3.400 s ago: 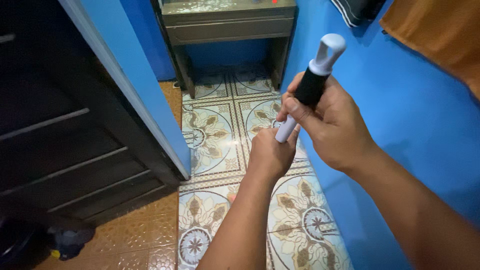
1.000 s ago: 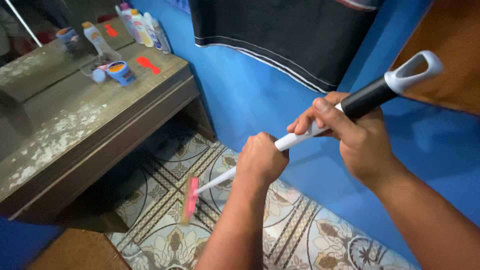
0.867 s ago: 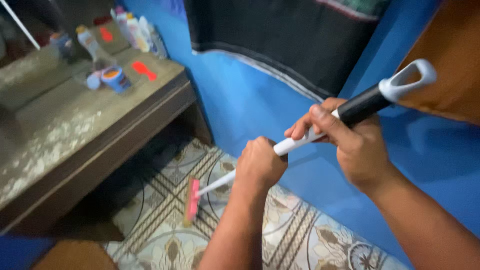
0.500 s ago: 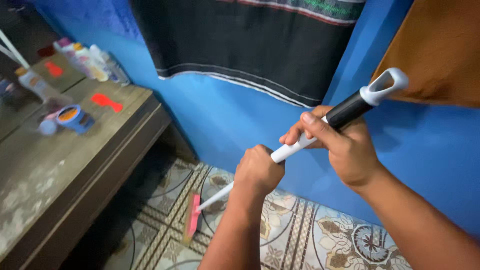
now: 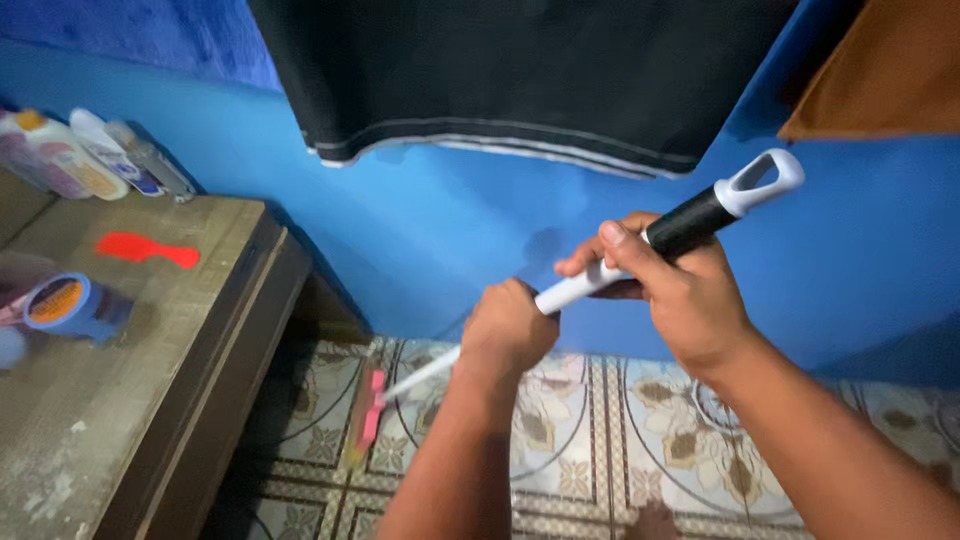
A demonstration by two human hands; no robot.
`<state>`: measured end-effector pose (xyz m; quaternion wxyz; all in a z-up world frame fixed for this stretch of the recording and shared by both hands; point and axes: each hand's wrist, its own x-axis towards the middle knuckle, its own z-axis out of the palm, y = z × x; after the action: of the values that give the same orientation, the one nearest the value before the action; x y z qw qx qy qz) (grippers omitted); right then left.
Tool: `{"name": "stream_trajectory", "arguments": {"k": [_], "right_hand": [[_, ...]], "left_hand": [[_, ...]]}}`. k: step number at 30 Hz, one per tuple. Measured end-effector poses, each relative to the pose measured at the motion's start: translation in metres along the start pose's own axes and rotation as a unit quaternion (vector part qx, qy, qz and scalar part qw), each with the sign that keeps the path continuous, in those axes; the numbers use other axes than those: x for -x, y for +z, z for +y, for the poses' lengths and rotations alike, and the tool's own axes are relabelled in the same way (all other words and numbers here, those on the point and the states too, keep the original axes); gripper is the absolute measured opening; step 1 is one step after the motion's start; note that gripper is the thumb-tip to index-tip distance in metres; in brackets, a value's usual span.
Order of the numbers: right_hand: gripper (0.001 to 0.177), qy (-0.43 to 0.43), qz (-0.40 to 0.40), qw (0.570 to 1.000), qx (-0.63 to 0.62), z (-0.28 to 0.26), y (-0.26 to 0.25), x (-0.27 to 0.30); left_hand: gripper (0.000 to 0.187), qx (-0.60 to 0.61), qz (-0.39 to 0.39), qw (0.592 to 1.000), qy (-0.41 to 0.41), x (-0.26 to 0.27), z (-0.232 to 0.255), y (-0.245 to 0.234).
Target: The person detaches the handle from a broom head by twisting and pulling it, then repeats the action with a second handle and broom head.
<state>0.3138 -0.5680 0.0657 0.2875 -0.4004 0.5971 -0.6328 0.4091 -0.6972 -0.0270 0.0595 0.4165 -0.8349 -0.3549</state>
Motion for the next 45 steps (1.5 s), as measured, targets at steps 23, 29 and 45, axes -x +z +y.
{"name": "stream_trajectory", "arguments": {"k": [23,29,45], "right_hand": [[0.022,-0.053,0.112,0.975,0.182,-0.027,-0.069,0.053],[0.02,-0.071,0.105,0.986,0.104,-0.038,-0.113,0.077],[0.022,-0.059,0.002,0.998,0.013,-0.033,-0.047,0.044]], "left_hand": [[0.025,0.07,0.024,0.989,0.126,0.014,0.061,0.079],[0.023,0.053,-0.011,0.995,0.088,0.037,0.114,0.095],[0.026,0.029,0.059,0.996,-0.059,0.067,0.057,0.009]]}}
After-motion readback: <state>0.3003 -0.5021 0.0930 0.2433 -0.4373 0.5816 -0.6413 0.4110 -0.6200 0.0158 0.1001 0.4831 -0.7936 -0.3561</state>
